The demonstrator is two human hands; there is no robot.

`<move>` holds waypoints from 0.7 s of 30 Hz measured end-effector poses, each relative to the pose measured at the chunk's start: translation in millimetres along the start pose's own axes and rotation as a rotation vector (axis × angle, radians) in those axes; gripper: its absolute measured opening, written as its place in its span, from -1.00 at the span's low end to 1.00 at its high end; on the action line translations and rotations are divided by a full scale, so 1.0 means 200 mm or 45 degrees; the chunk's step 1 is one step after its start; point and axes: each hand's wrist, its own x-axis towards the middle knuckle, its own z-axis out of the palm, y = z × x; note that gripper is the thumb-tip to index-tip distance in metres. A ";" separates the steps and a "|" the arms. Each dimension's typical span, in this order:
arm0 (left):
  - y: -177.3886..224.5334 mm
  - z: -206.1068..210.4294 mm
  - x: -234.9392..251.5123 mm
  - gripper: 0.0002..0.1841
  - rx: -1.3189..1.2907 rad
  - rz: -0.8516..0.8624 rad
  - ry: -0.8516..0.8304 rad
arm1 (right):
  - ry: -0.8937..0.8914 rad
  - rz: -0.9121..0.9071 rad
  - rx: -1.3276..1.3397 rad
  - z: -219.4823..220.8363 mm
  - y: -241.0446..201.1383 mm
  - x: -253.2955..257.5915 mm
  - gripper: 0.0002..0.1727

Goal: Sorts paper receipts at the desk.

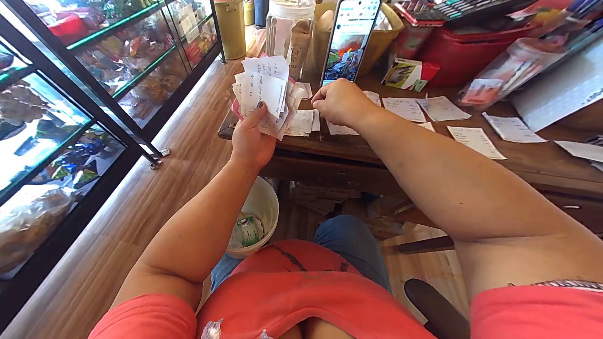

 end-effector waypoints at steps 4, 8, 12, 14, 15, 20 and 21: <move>-0.02 0.02 -0.02 -0.77 -0.029 0.021 0.003 | 0.169 -0.068 -0.042 -0.07 0.00 -0.07 -0.65; -0.05 0.11 -0.07 -0.77 0.076 0.042 0.028 | 0.490 -0.256 0.190 -0.15 0.01 -0.28 -0.65; -0.11 0.17 -0.16 -0.72 0.279 0.007 -0.094 | 0.778 -0.478 0.442 -0.02 0.08 -0.51 -0.69; -0.14 0.16 -0.20 -0.66 0.367 -0.034 -0.179 | 0.851 -0.488 0.462 0.07 0.12 -0.57 -0.70; -0.16 0.16 -0.22 -0.65 0.409 -0.061 -0.203 | 0.860 -0.462 0.453 0.10 0.13 -0.59 -0.69; -0.16 0.16 -0.27 -0.74 0.510 -0.138 -0.287 | 0.773 -0.300 0.389 0.12 0.19 -0.60 -0.61; -0.16 0.16 -0.27 -0.75 0.511 -0.139 -0.304 | 0.746 -0.269 0.387 0.11 0.19 -0.60 -0.59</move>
